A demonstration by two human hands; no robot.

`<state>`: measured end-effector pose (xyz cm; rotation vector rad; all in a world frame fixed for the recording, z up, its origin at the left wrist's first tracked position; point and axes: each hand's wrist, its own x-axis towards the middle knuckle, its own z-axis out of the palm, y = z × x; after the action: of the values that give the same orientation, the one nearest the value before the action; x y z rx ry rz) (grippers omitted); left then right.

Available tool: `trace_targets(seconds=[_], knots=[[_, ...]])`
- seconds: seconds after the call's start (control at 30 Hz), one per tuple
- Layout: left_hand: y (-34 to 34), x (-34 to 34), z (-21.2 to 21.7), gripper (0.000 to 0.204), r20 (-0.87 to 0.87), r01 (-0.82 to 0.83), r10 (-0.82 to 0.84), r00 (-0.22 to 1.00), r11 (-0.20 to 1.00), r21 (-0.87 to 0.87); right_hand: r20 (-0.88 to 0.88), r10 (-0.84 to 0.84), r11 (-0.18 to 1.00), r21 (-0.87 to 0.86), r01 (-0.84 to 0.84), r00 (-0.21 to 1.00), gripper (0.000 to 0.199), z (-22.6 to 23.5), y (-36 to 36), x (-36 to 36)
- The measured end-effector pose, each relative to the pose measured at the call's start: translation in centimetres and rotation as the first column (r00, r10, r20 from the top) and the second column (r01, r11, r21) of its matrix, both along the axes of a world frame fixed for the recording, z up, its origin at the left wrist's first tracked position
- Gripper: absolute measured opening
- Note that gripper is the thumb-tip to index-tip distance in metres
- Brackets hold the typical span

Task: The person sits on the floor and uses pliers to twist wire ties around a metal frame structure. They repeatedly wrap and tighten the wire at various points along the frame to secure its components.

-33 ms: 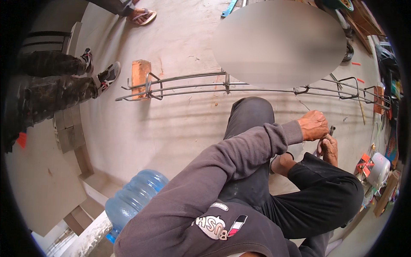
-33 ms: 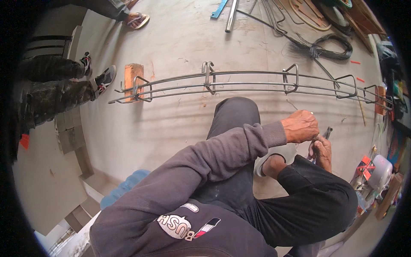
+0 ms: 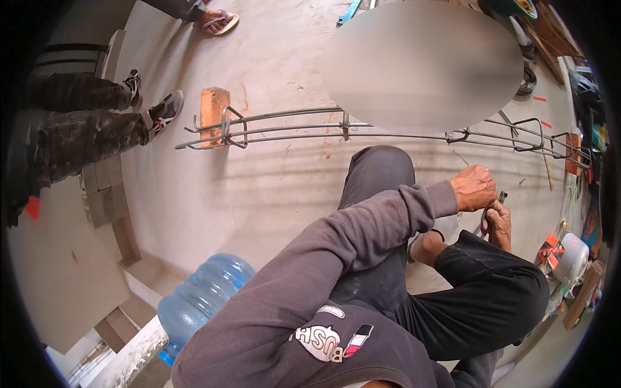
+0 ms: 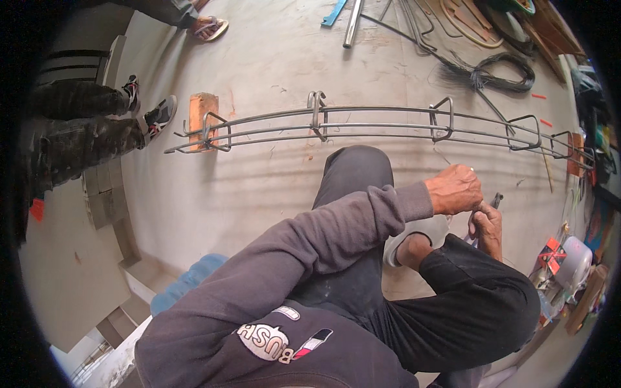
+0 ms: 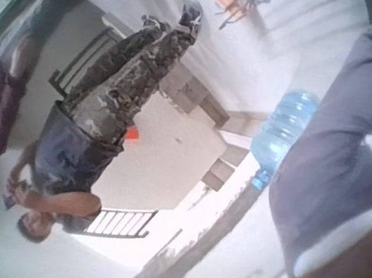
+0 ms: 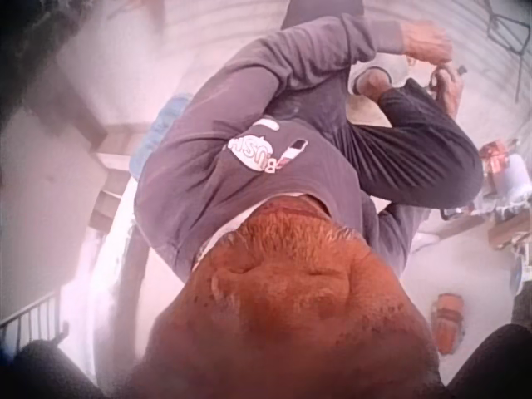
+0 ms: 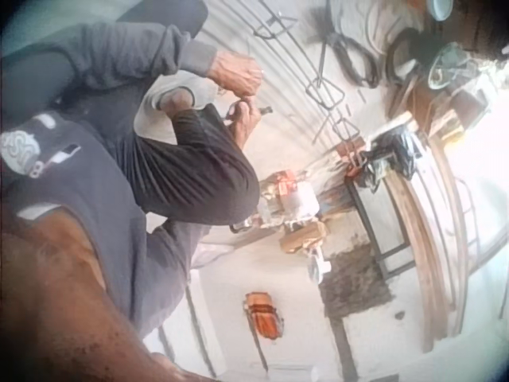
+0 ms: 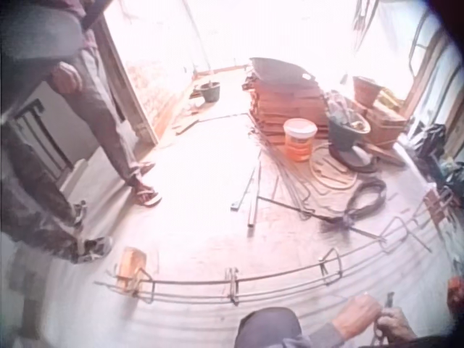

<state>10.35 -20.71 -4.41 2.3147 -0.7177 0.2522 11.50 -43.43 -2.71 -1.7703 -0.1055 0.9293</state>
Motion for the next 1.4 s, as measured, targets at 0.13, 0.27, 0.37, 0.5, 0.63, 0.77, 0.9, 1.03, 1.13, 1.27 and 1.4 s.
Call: trace_targets(seconds=[0.13, 0.27, 0.37, 0.5, 0.63, 0.77, 0.9, 1.03, 1.13, 1.27, 1.4], knots=[[2.5, 0.3, 3.2, 0.011, 0.206, -0.107, 0.118, 0.971, 0.992, -0.062, 0.007, -0.04, 0.997, -0.059, 0.041, 0.999, 0.026, -2.2, -0.2, 0.8], [9.0, -0.6, 8.9, 0.012, 0.247, -0.339, 0.449, 0.859, 0.86, -0.382, -0.02, -0.074, 0.997, -0.008, 0.074, 0.997, 0.025, -2.0, -0.1, 0.1], [18.5, -3.4, 9.5, 0.021, 0.22, -0.455, 0.64, 0.736, 0.709, -0.539, -0.006, -0.13, 0.99, -0.049, 0.13, 0.991, 0.024, -3.4, -2.1, -0.3], [28.6, -6.9, 7.0, 0.013, 0.079, -0.848, 0.863, 0.498, 0.504, -0.161, -0.014, -0.219, 0.974, -0.055, 0.218, 0.976, 0.022, -3.5, -4.0, -0.6], [35.9, -9.7, 1.2, 0.018, -0.311, -0.576, 0.82, 0.48, 0.562, 0.593, -0.057, -0.179, 0.983, -0.049, 0.177, 0.982, 0.023, -4.8, -3.5, -0.5], [37.8, -9.6, -2.6, 0.021, -0.554, -0.271, 0.666, 0.499, 0.727, 0.63, -0.009, -0.095, 0.994, -0.052, 0.095, 0.995, 0.025, -5.6, -3.8, -0.8], [38.9, -9.7, -3.5, 0.02, -0.68, -0.17, 0.51, 0.527, 0.847, 0.504, 0.007, -0.03, 0.998, -0.051, 0.03, 1.0, 0.024, -6.3, -4.9, -1.2], [38.7, -9.5, -2.9, 0.014, -0.627, -0.138, 0.503, 0.595, 0.832, 0.537, -0.032, -0.033, 0.994, -0.108, 0.03, 0.999, 0.023, -6.7, -5.3, -1.3], [38.0, -10.2, -3.1, 0.008, -0.424, -0.173, 0.523, 0.739, 0.756, 0.632, -0.021, -0.044, 0.992, -0.118, 0.042, 0.999, 0.026, -7.0, -5.6, -1.5], [38.0, -10.9, -3.7, 0.005, -0.293, -0.225, 0.52, 0.803, 0.718, 0.658, 0.044, -0.011, 0.987, -0.158, 0.018, 0.999, 0.026, -7.5, -5.9, -1.4], [37.8, -10.7, -2.8, 0.006, -0.366, -0.253, 0.555, 0.747, 0.747, 0.615, 0.007, -0.005, 0.99, -0.138, 0.006, 1.0, 0.026, -8.5, -7.6, -1.5]])
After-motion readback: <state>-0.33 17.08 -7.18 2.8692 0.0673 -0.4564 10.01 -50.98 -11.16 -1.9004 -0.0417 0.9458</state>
